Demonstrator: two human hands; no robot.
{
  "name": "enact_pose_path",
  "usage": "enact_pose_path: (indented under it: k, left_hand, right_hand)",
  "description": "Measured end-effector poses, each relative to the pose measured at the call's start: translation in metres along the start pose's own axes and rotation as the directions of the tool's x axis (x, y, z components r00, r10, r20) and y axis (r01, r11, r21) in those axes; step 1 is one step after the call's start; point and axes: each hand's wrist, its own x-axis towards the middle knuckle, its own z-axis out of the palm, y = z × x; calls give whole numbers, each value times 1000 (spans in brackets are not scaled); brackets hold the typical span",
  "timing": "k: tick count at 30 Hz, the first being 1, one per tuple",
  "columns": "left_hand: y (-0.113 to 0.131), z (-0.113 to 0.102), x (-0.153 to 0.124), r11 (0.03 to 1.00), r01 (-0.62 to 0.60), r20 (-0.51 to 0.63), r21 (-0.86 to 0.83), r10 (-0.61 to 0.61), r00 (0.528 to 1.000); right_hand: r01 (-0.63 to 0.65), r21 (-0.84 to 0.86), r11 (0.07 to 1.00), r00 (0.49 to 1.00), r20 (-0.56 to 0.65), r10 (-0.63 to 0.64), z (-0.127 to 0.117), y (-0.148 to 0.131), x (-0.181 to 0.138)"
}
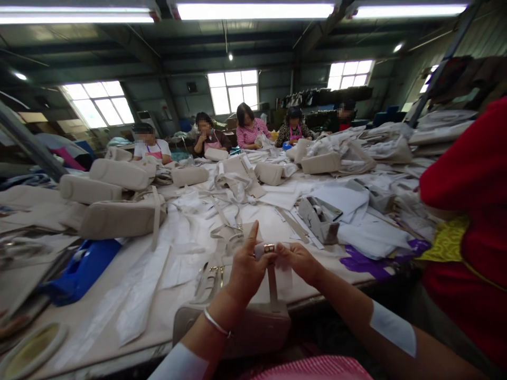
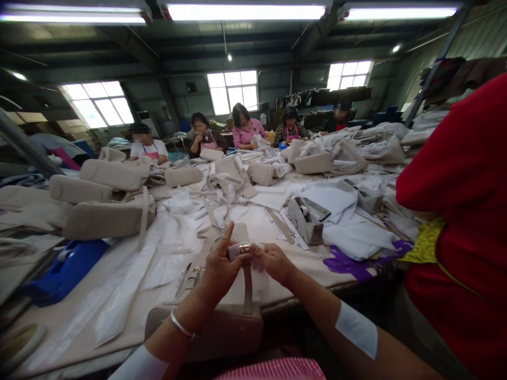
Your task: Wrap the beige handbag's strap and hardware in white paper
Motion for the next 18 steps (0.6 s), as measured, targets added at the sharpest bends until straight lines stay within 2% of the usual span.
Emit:
enact_pose_path:
  k: [3,5,7,9,11,12,14,16,18]
  left_hand:
    - [-5,3,0,984,-175,46,32,173,984]
    - [-5,2,1,976,-217,54,-16,218,974]
    - [-2,0,3,975,-101,81,-196,119,990]
    - [0,-4,6,879,152,154,-451,-92,984]
    - [1,-9,8,729,368,258,-577,-265,929]
    - [1,-11,8,711,422,303,-563,-298,905]
    - [3,-14,5,799,422,384,-427,-262,885]
    - [5,-13,0,911,293,443,-291,-143,885]
    - [8,-9,-7,952,184,455,-243,-55,889]
  right_hand:
    - [-32,-60,998,999,27,34,-5,-7,4]
    - [-26,-95,995,1000,14,28,-8,-12,3]
    - [26,-80,996,999,-29,-29,-8,-15,0]
    - [85,-22,996,993,-79,-87,-6,-17,-6]
    - [122,26,992,987,-112,-118,-2,-18,-11]
    - [136,37,990,984,-125,-131,1,-18,-13]
    - [177,18,984,970,-170,-171,7,-17,-14]
    - [227,-48,973,943,-239,-232,13,-14,-13]
    - [273,-142,951,905,-296,-304,19,-11,-12]
